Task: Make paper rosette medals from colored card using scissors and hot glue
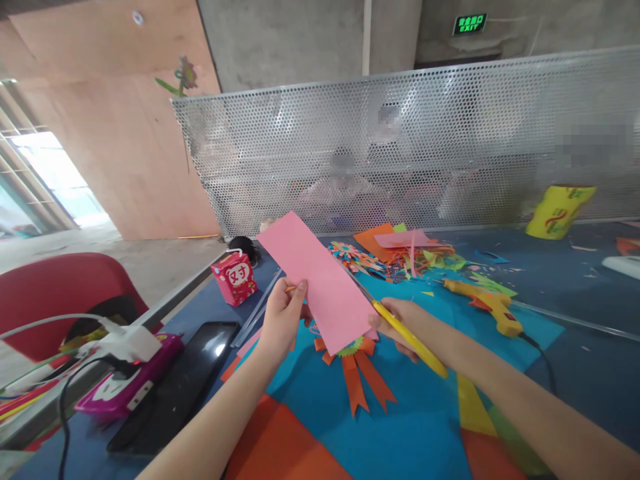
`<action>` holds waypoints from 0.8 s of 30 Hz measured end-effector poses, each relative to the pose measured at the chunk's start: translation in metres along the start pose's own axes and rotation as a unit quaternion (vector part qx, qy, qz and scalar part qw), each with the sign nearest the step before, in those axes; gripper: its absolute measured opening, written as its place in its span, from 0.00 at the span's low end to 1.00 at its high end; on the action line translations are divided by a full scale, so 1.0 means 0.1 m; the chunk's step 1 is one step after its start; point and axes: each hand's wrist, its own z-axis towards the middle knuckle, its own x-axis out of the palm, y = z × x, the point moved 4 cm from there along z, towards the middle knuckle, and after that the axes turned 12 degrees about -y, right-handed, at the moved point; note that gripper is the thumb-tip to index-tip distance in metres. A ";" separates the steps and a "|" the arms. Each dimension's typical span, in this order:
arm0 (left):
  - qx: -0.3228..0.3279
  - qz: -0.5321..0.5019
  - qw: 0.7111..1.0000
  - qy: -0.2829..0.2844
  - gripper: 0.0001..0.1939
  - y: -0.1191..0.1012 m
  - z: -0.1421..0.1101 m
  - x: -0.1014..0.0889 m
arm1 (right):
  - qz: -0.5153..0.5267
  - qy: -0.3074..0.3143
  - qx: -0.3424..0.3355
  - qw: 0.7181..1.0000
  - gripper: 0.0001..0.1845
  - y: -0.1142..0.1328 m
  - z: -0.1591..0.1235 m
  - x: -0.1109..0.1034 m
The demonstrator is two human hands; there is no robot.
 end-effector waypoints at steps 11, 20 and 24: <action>-0.007 0.010 1.000 0.023 0.11 -0.01 -0.02 0.02 | 0.039 0.017 0.085 0.995 0.20 0.06 -0.04 0.02; -0.013 0.008 1.000 0.015 0.13 0.02 -0.01 0.02 | 0.064 0.018 0.081 0.994 0.26 -0.01 -0.01 0.05; -0.011 0.017 1.000 0.020 0.14 0.02 -0.01 0.02 | 0.060 0.011 0.022 0.998 0.24 -0.06 0.02 0.05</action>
